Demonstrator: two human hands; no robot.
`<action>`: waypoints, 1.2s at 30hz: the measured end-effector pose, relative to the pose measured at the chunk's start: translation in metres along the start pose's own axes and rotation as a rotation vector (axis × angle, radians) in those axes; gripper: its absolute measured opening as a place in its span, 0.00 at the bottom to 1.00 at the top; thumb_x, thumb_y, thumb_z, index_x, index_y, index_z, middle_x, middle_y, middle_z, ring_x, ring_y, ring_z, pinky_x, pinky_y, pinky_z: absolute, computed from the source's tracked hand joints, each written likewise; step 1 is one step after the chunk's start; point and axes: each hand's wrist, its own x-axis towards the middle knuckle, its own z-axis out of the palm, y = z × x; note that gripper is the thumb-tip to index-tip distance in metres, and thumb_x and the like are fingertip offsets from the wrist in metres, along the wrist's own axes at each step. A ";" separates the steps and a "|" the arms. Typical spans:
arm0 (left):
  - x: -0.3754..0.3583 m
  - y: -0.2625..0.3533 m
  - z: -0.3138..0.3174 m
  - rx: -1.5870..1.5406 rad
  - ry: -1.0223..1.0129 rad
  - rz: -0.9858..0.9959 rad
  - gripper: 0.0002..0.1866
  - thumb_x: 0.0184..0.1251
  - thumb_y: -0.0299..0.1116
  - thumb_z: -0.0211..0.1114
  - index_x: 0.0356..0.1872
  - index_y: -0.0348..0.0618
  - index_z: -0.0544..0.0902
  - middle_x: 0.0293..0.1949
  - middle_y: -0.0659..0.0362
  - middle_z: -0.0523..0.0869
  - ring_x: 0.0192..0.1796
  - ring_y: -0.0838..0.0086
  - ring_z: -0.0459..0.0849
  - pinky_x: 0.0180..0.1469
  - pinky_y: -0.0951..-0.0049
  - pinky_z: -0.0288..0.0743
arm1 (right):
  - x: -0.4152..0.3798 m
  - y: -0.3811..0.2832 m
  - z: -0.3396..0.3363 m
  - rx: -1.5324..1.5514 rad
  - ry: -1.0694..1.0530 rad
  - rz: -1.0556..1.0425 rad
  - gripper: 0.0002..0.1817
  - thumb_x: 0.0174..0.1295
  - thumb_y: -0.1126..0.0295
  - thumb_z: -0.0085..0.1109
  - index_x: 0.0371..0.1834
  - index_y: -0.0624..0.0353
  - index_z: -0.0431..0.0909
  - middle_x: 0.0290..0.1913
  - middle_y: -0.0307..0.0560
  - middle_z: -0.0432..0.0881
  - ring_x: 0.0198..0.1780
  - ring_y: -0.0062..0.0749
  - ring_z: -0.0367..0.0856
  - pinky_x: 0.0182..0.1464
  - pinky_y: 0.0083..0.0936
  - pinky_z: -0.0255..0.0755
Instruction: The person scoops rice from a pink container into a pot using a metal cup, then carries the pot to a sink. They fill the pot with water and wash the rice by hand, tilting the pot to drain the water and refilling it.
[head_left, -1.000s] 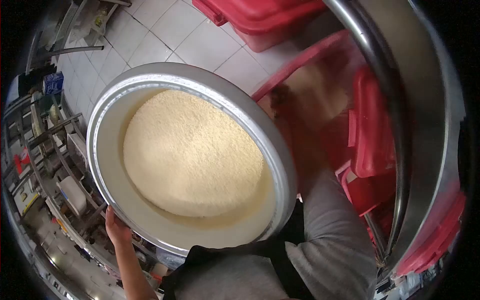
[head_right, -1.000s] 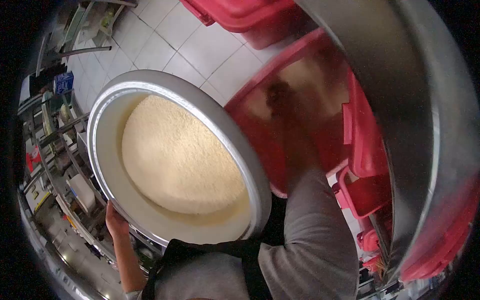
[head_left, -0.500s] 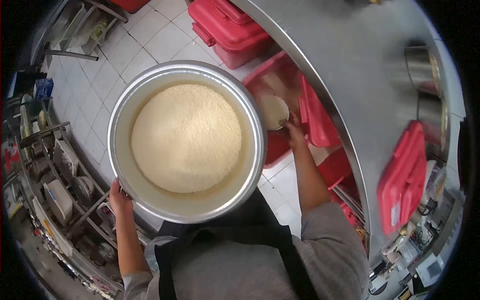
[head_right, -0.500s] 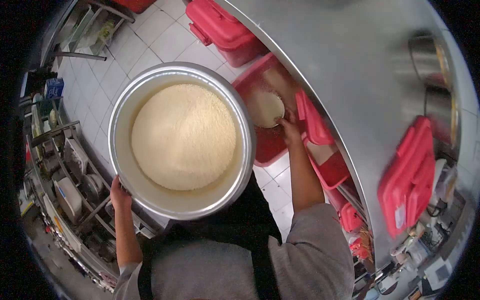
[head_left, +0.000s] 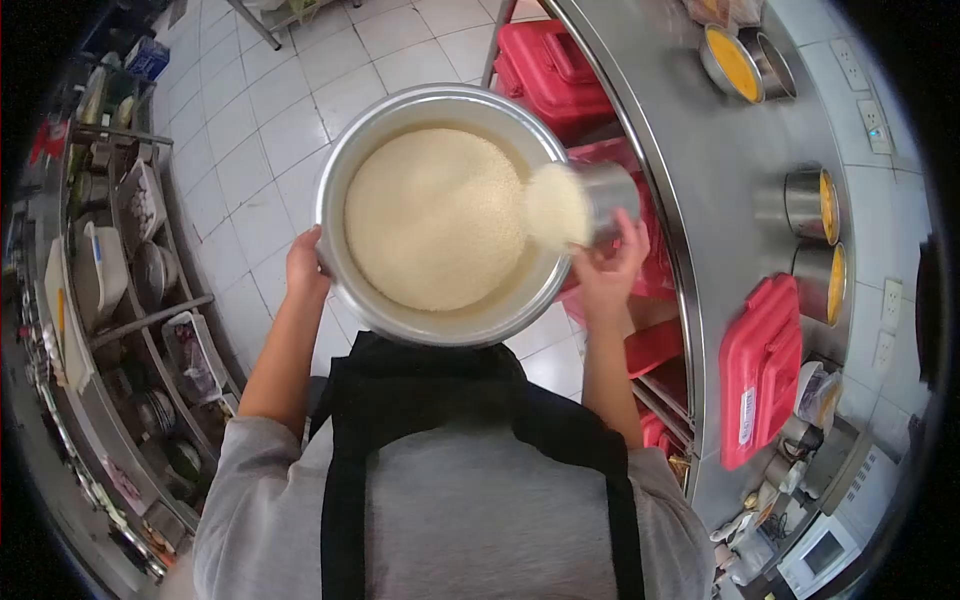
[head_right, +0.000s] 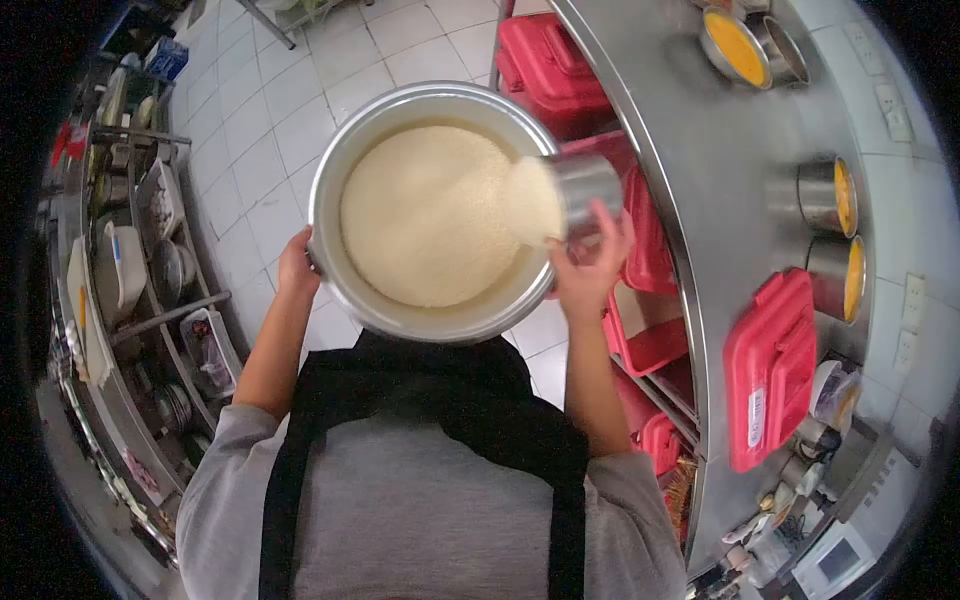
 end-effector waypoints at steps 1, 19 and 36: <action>-0.001 0.000 -0.001 -0.035 -0.010 -0.011 0.19 0.59 0.35 0.56 0.50 0.36 0.70 0.47 0.52 0.75 0.52 0.64 0.71 0.53 0.61 0.65 | -0.001 0.000 0.013 -0.057 -0.051 -0.194 0.33 0.38 0.82 0.63 0.54 0.49 0.72 0.61 0.52 0.55 0.63 0.43 0.58 0.60 0.35 0.63; 0.039 0.015 0.017 -0.046 0.037 -0.025 0.19 0.62 0.34 0.53 0.50 0.30 0.69 0.47 0.48 0.76 0.48 0.58 0.77 0.48 0.58 0.74 | -0.032 0.142 -0.078 0.433 0.532 0.844 0.29 0.57 0.75 0.50 0.64 0.55 0.53 0.61 0.48 0.61 0.59 0.37 0.65 0.54 0.33 0.66; 0.146 0.105 0.093 0.327 -0.096 0.037 0.10 0.61 0.34 0.58 0.23 0.38 0.75 0.15 0.63 0.70 0.16 0.80 0.66 0.20 0.77 0.64 | 0.075 0.208 0.019 -0.347 0.003 0.394 0.16 0.59 0.63 0.52 0.46 0.61 0.76 0.43 0.49 0.79 0.44 0.36 0.79 0.47 0.31 0.73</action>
